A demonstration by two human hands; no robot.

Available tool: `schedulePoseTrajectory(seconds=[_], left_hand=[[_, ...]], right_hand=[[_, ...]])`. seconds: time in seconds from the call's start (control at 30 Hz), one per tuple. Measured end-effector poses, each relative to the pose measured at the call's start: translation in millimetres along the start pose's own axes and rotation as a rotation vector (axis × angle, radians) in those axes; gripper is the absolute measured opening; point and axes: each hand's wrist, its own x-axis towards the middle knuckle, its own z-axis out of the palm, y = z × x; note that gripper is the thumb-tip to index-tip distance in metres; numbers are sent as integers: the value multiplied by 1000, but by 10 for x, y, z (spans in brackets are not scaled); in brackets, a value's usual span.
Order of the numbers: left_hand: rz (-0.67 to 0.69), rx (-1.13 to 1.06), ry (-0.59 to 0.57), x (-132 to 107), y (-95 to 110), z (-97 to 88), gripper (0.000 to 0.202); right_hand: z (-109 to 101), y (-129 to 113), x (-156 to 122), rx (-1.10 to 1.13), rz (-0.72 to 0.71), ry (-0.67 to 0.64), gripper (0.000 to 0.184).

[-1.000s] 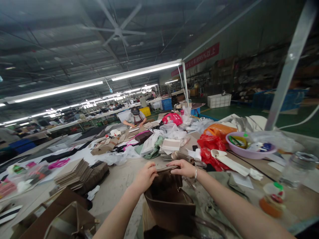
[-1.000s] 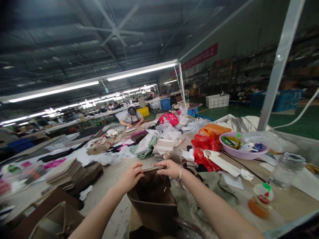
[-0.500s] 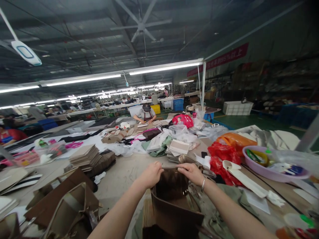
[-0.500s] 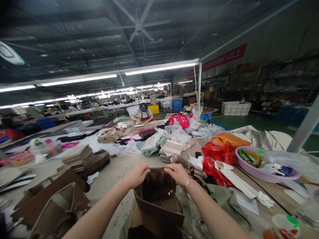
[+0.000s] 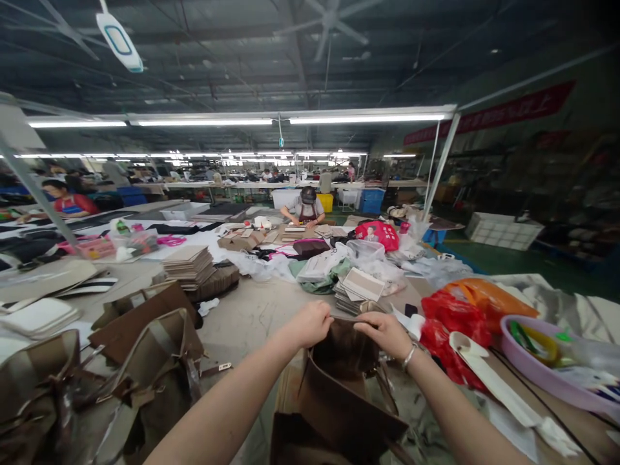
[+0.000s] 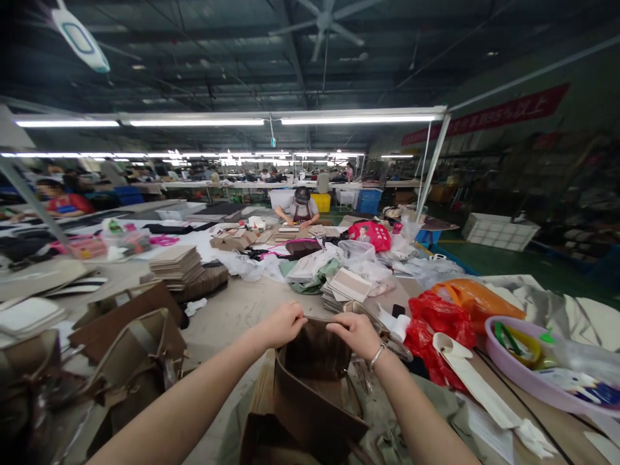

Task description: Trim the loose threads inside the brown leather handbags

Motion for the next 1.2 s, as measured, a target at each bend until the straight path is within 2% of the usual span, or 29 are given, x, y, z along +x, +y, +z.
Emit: schedulePoseTrajectory(seconds=[0.13, 0.3, 0.4, 0.5, 0.63, 0.8, 0.93, 1.07, 1.1, 1.2], left_hand=[[-16, -8, 0, -7, -6, 5, 15], [-44, -2, 16, 3, 11, 28, 15], [-47, -5, 26, 10, 18, 42, 14], [-45, -13, 35, 6, 13, 51, 13], [-32, -25, 71, -15, -14, 59, 12], [-40, -63, 105, -59, -62, 59, 12], [-30, -122, 104, -57, -72, 66, 13], [-67, -224, 146, -63, -55, 41, 5], [-89, -255, 176, -84, -40, 24, 9], [-201, -304, 214, -215, 43, -22, 46]], right_hand=[[54, -34, 29, -111, -67, 44, 25], [65, -28, -4, -286, -88, 51, 34], [14, -50, 4, -346, -73, 5, 41], [-18, -115, 64, -365, -95, -37, 36], [56, -216, 167, -458, -84, -58, 36], [159, -288, 212, -593, -77, -41, 48], [145, -369, 228, -660, -32, -124, 54], [135, -469, 266, -706, -41, -193, 45], [136, -480, 277, -702, -32, -193, 41], [140, -465, 304, -676, 16, -187, 37]])
